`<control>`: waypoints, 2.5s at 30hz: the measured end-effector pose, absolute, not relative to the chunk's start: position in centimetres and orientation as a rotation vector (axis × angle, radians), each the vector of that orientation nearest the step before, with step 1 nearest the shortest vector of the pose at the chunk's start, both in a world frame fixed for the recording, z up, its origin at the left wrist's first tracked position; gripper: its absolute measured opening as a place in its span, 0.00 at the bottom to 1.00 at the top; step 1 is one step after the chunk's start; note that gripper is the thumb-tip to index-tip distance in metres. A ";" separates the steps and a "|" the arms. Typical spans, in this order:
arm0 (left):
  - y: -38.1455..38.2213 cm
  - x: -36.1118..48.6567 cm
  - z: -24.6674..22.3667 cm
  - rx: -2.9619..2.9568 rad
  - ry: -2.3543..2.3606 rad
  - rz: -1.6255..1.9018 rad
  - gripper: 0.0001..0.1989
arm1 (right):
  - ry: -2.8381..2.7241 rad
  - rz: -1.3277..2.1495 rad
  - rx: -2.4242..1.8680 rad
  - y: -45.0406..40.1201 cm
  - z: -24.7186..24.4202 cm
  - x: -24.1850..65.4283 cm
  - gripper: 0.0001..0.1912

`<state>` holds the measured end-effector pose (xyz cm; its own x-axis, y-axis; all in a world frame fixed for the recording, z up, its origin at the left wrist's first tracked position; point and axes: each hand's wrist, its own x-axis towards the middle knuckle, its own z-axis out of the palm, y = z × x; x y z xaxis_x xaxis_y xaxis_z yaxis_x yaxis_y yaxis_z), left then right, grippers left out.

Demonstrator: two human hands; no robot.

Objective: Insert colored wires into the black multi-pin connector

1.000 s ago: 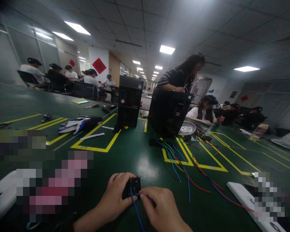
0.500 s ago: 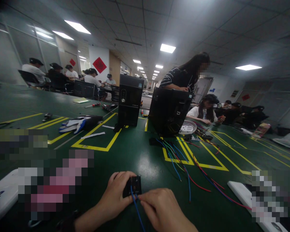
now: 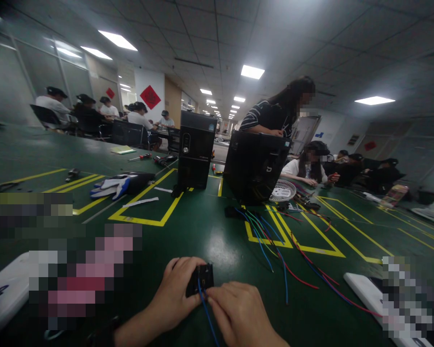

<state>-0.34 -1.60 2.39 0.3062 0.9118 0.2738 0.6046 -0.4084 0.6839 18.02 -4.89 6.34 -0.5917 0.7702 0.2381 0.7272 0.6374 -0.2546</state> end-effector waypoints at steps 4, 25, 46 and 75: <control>-1.6 -0.3 2.3 2.114 1.347 0.884 0.19 | -2.649 0.239 -1.182 -4.9 7.0 18.0 0.12; -1.7 -0.3 2.3 2.098 1.358 0.896 0.21 | -2.346 0.268 -1.217 -4.6 6.1 18.1 0.12; -1.6 -0.4 2.1 2.095 1.348 0.918 0.21 | -2.344 0.167 -1.155 -4.4 5.9 18.3 0.11; -1.5 -0.3 1.9 2.089 1.340 0.924 0.19 | -2.513 0.030 -1.006 -4.6 6.0 18.3 0.11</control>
